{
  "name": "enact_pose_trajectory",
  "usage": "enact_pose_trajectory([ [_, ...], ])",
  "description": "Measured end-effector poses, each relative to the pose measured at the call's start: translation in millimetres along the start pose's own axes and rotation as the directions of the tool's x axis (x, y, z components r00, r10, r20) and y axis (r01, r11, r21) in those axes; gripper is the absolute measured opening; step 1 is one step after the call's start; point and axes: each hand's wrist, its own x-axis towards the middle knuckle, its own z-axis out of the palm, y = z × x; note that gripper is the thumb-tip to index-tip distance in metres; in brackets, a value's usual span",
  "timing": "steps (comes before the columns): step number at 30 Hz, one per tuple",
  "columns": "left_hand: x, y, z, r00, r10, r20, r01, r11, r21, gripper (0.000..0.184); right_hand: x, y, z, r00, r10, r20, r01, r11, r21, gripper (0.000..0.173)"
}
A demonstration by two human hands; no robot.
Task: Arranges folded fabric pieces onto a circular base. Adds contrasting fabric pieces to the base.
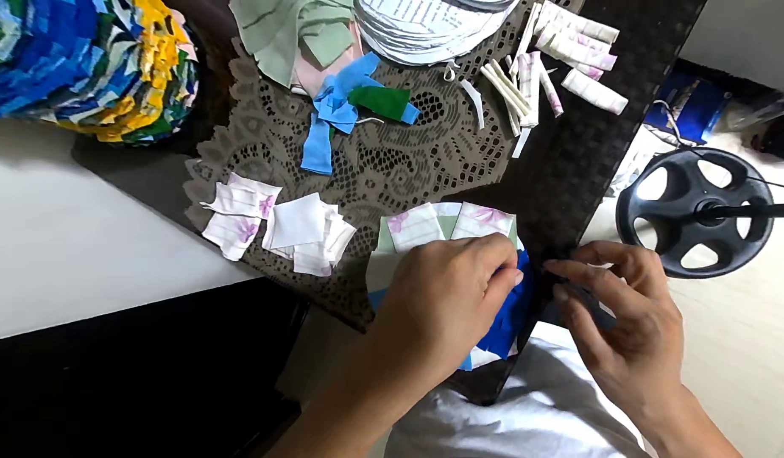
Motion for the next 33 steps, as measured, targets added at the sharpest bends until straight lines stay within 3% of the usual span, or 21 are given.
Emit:
enact_pose_trajectory([
  [7, -14, 8, -8, 0.983, 0.185, 0.002, -0.185, 0.983, -0.019, 0.021, 6, 2, -9, 0.981, -0.052, 0.188, 0.034, 0.995, 0.097, 0.034],
  [10, -23, 12, -14, 0.980, 0.194, 0.036, -0.194, 0.981, -0.017, 0.023, 4, 1, -16, 0.963, -0.084, 0.255, 0.028, 0.977, 0.213, 0.025],
  [13, -33, 11, -12, 0.992, 0.114, 0.052, -0.109, 0.989, -0.099, 0.022, -1, -4, -21, 0.951, -0.090, 0.297, 0.010, 0.965, 0.262, 0.023],
  [17, -37, 4, 2, 0.999, -0.038, 0.010, 0.040, 0.978, -0.206, 0.016, 1, -9, -16, 0.960, -0.060, 0.273, 0.029, 0.993, 0.115, 0.022],
  [24, -23, 0, 9, 0.987, -0.147, -0.058, 0.143, 0.987, -0.076, 0.017, 25, -18, -5, 0.981, -0.080, 0.179, 0.114, 0.976, -0.186, 0.019],
  [33, -9, -3, 12, 0.982, -0.162, -0.095, 0.162, 0.987, -0.004, 0.014, 39, -18, -1, 0.983, -0.080, 0.168, 0.123, 0.957, -0.263, 0.017],
])
